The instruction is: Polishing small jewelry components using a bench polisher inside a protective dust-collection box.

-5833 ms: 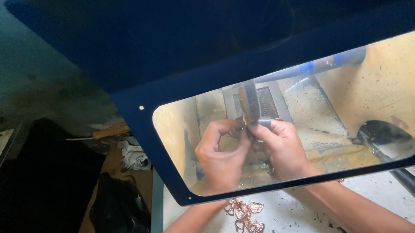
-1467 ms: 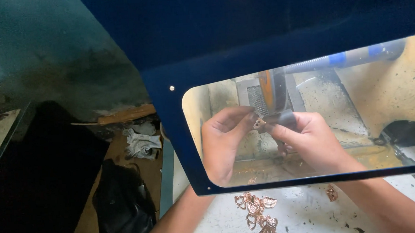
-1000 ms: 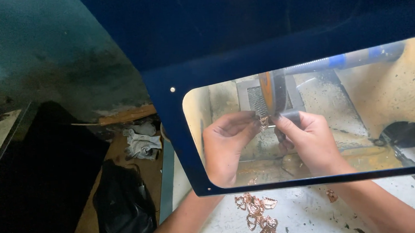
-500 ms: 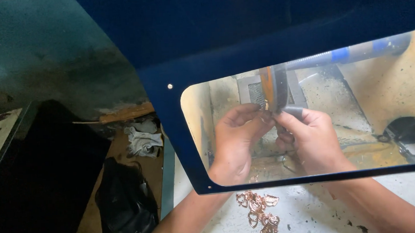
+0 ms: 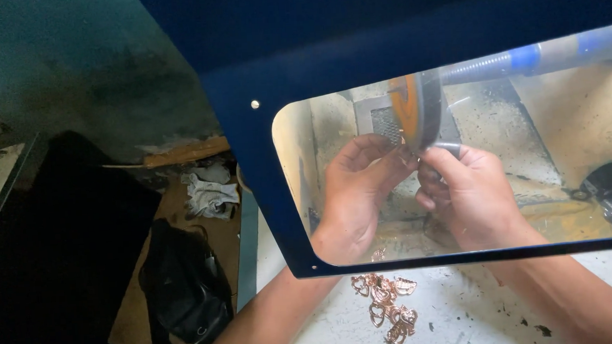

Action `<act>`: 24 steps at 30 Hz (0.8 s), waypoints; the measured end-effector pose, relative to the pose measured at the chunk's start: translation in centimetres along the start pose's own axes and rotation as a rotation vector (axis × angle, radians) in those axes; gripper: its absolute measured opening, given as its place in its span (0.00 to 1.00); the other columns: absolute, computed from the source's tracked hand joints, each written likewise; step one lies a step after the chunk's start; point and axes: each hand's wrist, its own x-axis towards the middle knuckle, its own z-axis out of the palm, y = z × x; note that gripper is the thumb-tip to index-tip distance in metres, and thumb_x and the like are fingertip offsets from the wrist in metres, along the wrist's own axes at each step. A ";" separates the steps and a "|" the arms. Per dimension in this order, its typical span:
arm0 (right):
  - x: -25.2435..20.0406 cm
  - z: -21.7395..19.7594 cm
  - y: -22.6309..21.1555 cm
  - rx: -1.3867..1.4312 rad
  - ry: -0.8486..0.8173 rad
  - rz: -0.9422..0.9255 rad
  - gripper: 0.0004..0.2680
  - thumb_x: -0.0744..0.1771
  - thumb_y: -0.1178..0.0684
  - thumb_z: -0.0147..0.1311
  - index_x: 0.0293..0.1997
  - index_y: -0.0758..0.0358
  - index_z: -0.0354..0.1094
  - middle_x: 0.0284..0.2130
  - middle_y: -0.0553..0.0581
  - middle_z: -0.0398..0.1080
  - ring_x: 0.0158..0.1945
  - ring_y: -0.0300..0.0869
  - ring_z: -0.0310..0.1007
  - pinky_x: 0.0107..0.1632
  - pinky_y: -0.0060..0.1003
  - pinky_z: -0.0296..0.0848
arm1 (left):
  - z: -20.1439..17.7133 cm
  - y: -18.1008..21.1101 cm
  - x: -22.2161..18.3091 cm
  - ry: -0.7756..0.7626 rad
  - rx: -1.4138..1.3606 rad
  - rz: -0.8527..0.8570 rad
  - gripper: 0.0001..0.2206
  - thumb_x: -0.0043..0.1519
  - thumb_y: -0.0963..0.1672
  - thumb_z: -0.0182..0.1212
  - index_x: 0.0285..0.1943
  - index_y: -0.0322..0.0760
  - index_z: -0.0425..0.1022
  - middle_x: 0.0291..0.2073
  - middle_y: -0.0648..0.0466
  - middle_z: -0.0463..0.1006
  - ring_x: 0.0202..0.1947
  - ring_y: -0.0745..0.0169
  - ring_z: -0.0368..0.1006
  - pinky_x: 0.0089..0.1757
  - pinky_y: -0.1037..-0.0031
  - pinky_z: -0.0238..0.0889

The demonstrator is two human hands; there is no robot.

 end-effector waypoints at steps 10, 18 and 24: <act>-1.4 -0.5 -2.4 -0.267 -0.074 -0.085 0.11 0.66 0.62 0.57 0.18 0.68 0.67 0.12 0.59 0.58 0.14 0.45 0.61 0.26 0.37 0.66 | -1.1 3.1 -1.2 -0.149 0.223 0.098 0.14 0.61 0.37 0.63 0.56 0.24 0.75 0.41 0.40 0.77 0.34 0.45 0.82 0.39 0.53 0.82; -1.6 -1.0 -3.4 -0.330 -0.140 -0.064 0.11 0.64 0.62 0.59 0.17 0.71 0.68 0.11 0.61 0.59 0.17 0.44 0.61 0.27 0.40 0.69 | -1.8 2.7 -1.0 -0.282 0.381 0.190 0.10 0.60 0.39 0.68 0.49 0.28 0.81 0.43 0.43 0.80 0.38 0.53 0.82 0.42 0.57 0.83; -1.2 -1.4 -3.2 -0.319 -0.172 -0.060 0.13 0.64 0.59 0.59 0.16 0.69 0.67 0.10 0.60 0.59 0.17 0.44 0.62 0.27 0.39 0.69 | -1.4 3.0 -1.2 -0.227 0.457 0.246 0.09 0.59 0.40 0.68 0.46 0.28 0.81 0.42 0.45 0.80 0.38 0.54 0.83 0.42 0.60 0.83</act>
